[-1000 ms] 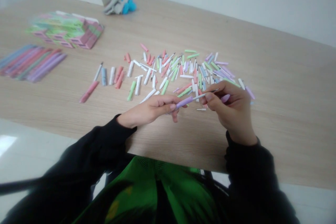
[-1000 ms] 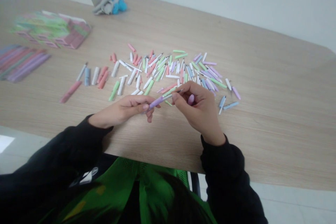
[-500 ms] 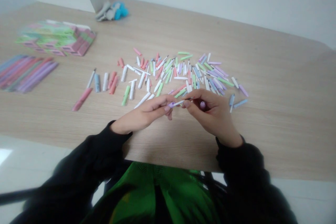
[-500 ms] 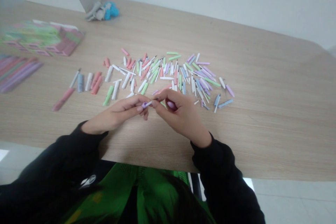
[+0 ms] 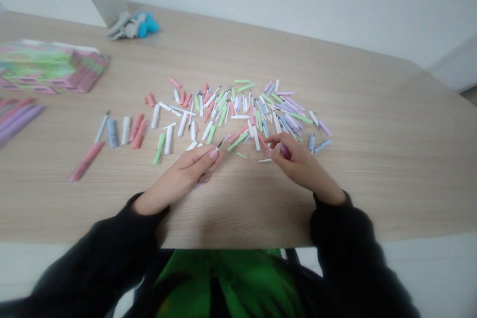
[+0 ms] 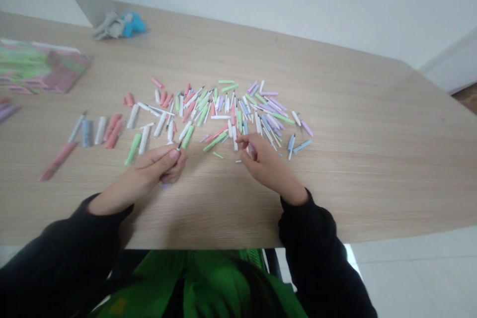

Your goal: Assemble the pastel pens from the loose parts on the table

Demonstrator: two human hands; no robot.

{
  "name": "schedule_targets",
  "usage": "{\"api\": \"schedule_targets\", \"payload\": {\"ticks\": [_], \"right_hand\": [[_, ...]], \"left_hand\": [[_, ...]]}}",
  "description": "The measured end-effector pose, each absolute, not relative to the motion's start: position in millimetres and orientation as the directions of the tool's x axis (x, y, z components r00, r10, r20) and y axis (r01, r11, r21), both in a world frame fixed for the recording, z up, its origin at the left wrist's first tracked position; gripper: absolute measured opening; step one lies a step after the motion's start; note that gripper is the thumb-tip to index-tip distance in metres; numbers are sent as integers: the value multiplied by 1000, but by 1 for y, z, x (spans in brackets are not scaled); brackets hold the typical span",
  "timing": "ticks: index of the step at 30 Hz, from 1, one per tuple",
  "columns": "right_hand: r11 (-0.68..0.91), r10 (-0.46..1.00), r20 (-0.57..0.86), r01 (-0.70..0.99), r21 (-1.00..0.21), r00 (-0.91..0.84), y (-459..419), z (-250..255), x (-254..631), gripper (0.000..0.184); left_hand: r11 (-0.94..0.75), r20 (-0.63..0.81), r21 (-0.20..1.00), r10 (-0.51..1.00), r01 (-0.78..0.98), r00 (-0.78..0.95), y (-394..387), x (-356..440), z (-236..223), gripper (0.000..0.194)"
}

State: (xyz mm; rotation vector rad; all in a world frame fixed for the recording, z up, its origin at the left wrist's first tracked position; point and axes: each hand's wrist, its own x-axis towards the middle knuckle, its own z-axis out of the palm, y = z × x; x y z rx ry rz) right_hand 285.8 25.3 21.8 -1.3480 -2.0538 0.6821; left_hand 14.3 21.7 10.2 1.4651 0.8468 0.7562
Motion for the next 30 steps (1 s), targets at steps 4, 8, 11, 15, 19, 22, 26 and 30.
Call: {"api": "schedule_targets", "payload": {"ticks": [4, 8, 11, 15, 19, 22, 26, 30], "right_hand": [[430, 898, 145, 756, -495, -416, 8, -12, 287, 42], [403, 914, 75, 864, -301, -399, -4, -37, 273, 47], [392, 920, 99, 881, -265, -380, -8, -42, 267, 46], [377, 926, 133, 853, -361, -353, -9, -35, 269, 45], [343, 934, 251, 834, -433, -254, 5, -22, 292, 43], [252, 943, 308, 874, -415, -125, 30, -15, 323, 31], [197, 972, 200, 901, -388, -126, 62, -13, 353, 22], [182, 982, 109, 920, -346, -154, 77, -15, 358, 21]], "left_hand": [[64, -57, 998, 839, 6, 542, 21, 13, 6, 42], [93, -98, 995, 817, 38, 568, 19, 15, 10, 44], [104, -120, 993, 810, 61, 574, 18, 15, 13, 46], [58, -124, 989, 813, 133, 569, 17, 14, 15, 47], [16, -111, 985, 817, 171, 565, 18, 15, 14, 47], [10, -112, 984, 808, 176, 578, 19, 19, 14, 46], [22, -127, 983, 797, 182, 590, 19, 21, 13, 45], [25, -136, 980, 815, 200, 563, 21, 19, 12, 45]]}}
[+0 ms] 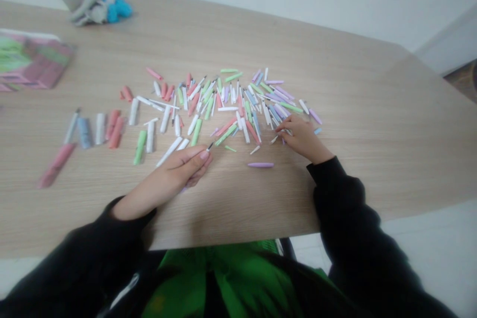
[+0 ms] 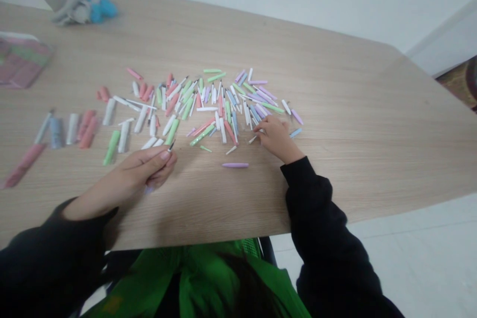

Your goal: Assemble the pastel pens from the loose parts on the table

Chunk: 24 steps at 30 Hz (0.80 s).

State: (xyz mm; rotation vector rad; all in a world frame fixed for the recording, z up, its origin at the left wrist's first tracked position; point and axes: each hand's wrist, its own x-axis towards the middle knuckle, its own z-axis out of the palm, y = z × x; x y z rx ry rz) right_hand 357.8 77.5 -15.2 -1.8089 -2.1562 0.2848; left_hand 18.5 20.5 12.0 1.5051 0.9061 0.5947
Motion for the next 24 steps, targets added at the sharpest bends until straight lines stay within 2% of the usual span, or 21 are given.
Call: {"api": "schedule_targets", "payload": {"ticks": [4, 9, 12, 14, 15, 17, 20, 24], "right_hand": [[164, 986, 93, 928, -333, -141, 82, -22, 355, 18], [237, 966, 186, 907, -347, -181, 82, -21, 356, 17], [280, 947, 295, 782, -556, -130, 73, -8, 343, 10], [332, 929, 364, 597, -730, -72, 61, 6, 321, 8], [370, 918, 391, 491, -789, -63, 52, 13, 307, 13], [434, 900, 420, 353, -829, -121, 35, 25, 278, 24], [450, 887, 405, 219, -866, -221, 17, 36, 242, 17], [318, 946, 307, 120, -940, -106, 20, 28, 224, 4]], "left_hand": [[11, -132, 976, 824, 217, 550, 22, 17, 12, 46], [14, -151, 970, 818, 244, 554, 21, 19, 14, 47], [27, -147, 977, 808, 214, 571, 20, 21, 13, 46], [39, -139, 983, 791, 177, 596, 19, 22, 12, 44], [47, -137, 986, 782, 162, 608, 19, 23, 12, 44], [59, -134, 988, 773, 140, 621, 18, 24, 11, 42], [78, -131, 991, 767, 110, 628, 17, 25, 12, 41], [72, -100, 995, 751, 69, 652, 17, 22, 14, 42]]}}
